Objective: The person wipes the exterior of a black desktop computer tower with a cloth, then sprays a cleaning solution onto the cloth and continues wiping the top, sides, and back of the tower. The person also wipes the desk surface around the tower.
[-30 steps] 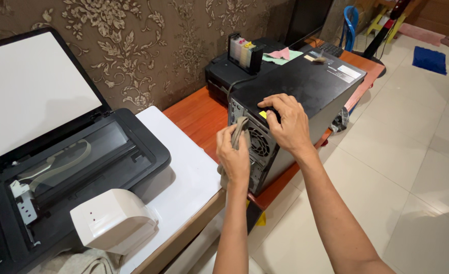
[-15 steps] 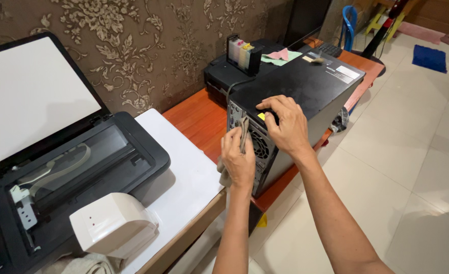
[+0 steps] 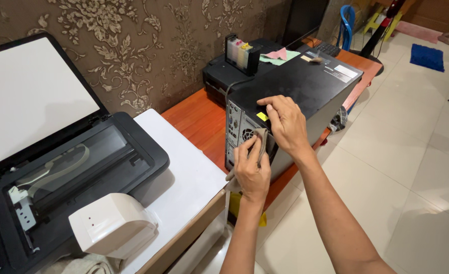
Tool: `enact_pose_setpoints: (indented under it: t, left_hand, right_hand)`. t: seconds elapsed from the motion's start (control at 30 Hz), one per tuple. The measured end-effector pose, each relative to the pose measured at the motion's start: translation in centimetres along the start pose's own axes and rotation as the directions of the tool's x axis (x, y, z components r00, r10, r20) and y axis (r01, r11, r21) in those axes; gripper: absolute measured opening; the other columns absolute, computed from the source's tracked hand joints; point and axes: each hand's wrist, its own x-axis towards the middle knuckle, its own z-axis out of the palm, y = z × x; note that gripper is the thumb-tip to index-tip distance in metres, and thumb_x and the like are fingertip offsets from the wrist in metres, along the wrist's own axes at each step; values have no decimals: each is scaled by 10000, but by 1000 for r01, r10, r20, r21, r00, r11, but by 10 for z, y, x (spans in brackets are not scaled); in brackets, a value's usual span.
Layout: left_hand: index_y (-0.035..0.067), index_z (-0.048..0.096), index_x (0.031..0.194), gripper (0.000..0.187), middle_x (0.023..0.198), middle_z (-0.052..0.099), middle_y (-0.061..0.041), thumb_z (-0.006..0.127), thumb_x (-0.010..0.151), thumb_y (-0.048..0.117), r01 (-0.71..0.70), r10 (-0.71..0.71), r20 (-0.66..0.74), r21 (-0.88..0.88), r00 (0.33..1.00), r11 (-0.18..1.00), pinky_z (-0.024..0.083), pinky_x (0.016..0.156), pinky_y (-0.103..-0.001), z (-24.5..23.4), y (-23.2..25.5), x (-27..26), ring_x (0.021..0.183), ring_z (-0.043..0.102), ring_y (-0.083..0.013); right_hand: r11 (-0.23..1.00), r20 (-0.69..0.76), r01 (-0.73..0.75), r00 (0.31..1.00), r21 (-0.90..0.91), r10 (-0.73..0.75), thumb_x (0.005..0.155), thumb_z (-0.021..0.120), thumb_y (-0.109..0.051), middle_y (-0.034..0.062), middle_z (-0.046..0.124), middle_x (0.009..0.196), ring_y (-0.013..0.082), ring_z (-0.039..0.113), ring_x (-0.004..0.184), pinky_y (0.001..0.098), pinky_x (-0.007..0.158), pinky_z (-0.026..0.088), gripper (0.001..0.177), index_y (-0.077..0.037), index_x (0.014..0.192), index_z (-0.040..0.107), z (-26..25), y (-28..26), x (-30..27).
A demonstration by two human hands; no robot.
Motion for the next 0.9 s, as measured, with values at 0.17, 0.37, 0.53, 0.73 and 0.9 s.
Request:
enact_pose_setpoints:
  t: [0.17,0.37,0.53,0.73,0.9]
  left_hand:
    - [-54,707,1212,390,1187,675,-152,693,823,-50,-4,4,9,-32,1000,999,537,922,-408,-5,12,-3,1080,644,-329]
    - [-38,714,1211,395,1205,673,-140,704,816,-56,-50,49,43,0,998,999,541,895,-402,-3,14,-12,1053,635,-324]
    - [-45,712,1189,378,1209,652,-151,714,812,-60,-81,81,29,1,996,997,529,903,-408,-3,16,-27,1064,640,-317]
    - [-33,717,1154,328,1207,652,-156,695,827,-49,-107,103,54,83,993,991,542,913,-399,-3,19,-24,1070,635,-326]
    - [-41,718,1179,301,1176,656,-149,695,879,-27,24,-19,97,-51,995,998,534,919,-396,-18,15,-12,1057,642,-325]
  right_hand:
    - [1000,-4,-5,1000,-11,5,1024,517,-154,77,697,978,284,618,937,395,850,465,239,-91,1082,740,0,-2,1]
    - [1000,-22,29,999,-8,-29,1026,521,-152,65,704,983,275,627,947,404,856,467,231,-92,1060,741,1,0,-1]
    - [1000,-13,-8,1000,-21,7,1020,531,-159,68,698,978,277,616,926,396,842,468,230,-96,1052,750,2,0,-1]
    - [1000,-9,7,1000,-19,-7,1009,536,-149,54,708,986,268,625,929,389,841,474,219,-101,1038,748,2,2,-1]
    - [999,-27,22,999,-41,-23,1011,555,-145,57,708,1007,273,622,940,392,832,476,202,-101,1027,753,4,0,-2]
